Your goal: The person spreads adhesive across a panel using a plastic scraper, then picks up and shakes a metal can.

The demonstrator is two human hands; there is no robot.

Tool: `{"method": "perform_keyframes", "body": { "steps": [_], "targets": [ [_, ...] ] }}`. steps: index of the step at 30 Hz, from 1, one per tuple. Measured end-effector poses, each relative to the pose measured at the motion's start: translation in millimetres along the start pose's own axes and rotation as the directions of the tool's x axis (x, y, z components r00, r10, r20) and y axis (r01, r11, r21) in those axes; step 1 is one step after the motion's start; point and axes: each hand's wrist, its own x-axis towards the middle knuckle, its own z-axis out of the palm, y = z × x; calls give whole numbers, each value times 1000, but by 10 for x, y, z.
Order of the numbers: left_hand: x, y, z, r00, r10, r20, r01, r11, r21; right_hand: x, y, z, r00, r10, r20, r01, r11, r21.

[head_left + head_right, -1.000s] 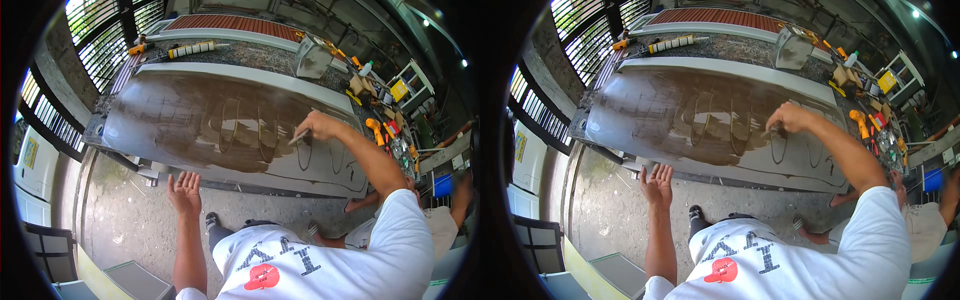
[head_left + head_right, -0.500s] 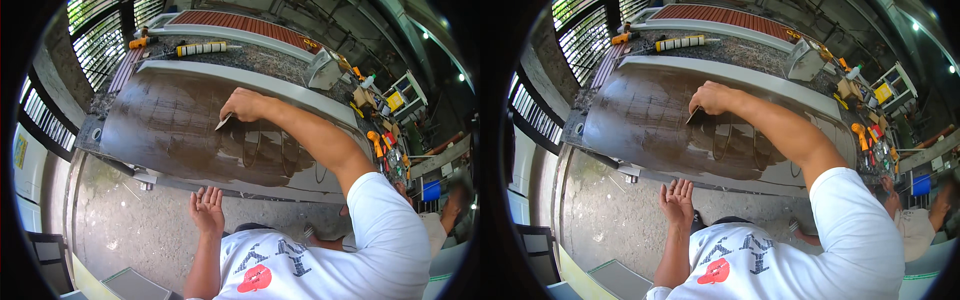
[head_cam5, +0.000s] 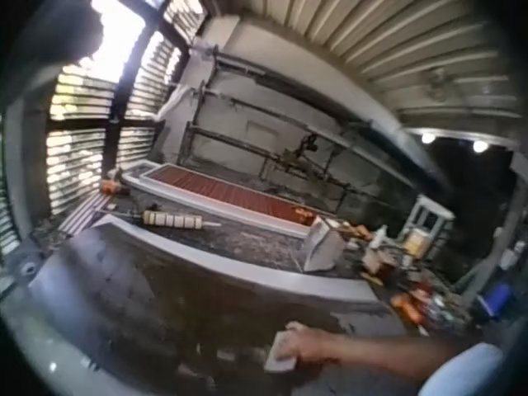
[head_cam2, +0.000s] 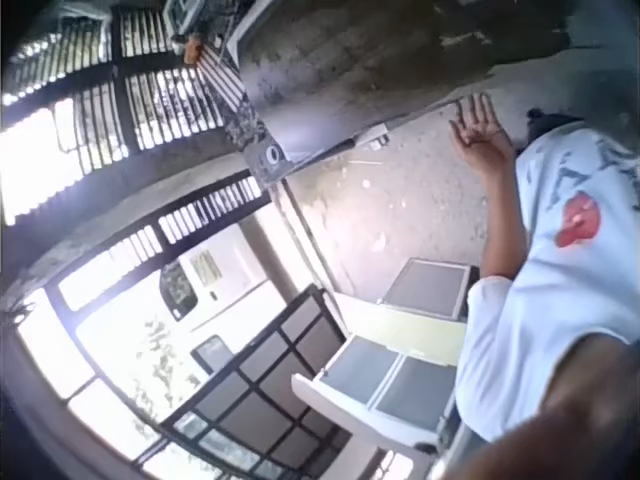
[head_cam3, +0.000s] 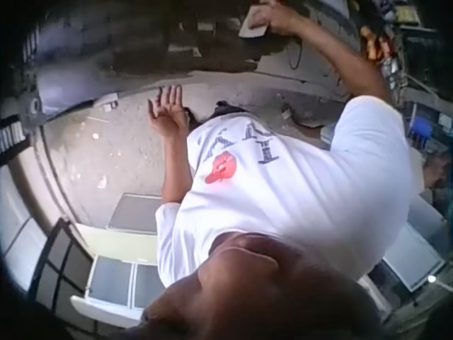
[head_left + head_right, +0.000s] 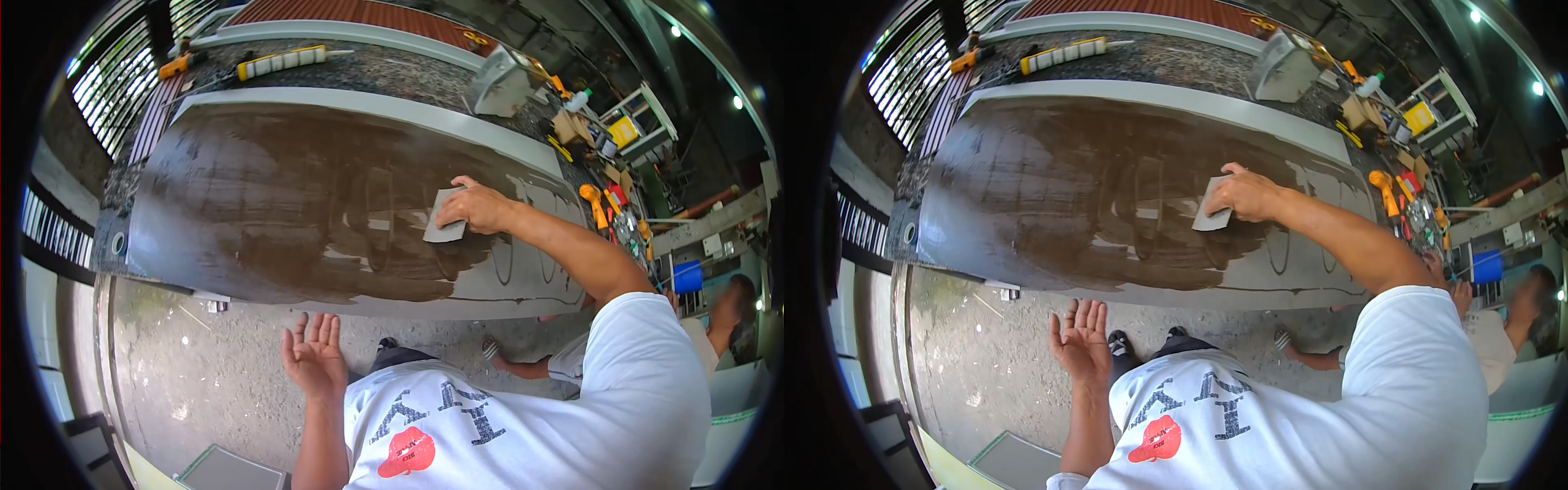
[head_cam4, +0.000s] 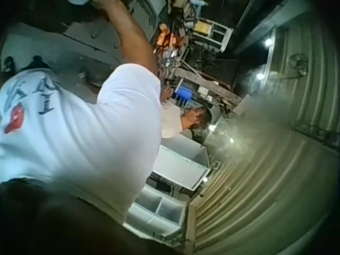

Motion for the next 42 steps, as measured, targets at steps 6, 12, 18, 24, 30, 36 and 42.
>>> {"method": "perform_keyframes", "body": {
  "steps": [6, 12, 18, 24, 30, 36, 42],
  "targets": [
    [61, -52, -55, 998, 14, 59, -15, 1000, 18, -1242, 271, 428, 972, 151, -178, -155, 988, -8],
    [95, -77, -74, 998, 61, 27, -62, 997, 41, -1866, 343, -6, 818, 573, 53, -573, 804, 158],
    [126, -97, -70, 998, 58, 12, -59, 994, 92, -2179, 738, -164, 450, 823, -346, -670, 568, 479],
    [185, -38, -93, 999, 32, 9, -33, 987, 155, -1869, 1360, -29, 269, 962, -53, -875, 267, 403],
    [218, 4, -91, 999, -19, -48, 26, 990, 137, -1226, 1615, -104, 135, 983, 122, -940, 89, 328],
    [129, 56, 115, 992, -54, -111, 67, 991, 118, -518, 1650, -53, 162, 986, 49, -969, 149, 198],
    [156, 179, 121, 985, -152, -79, 157, 985, 65, 14, 1595, -115, 202, 978, 49, -966, 191, 174]
  ]
}}
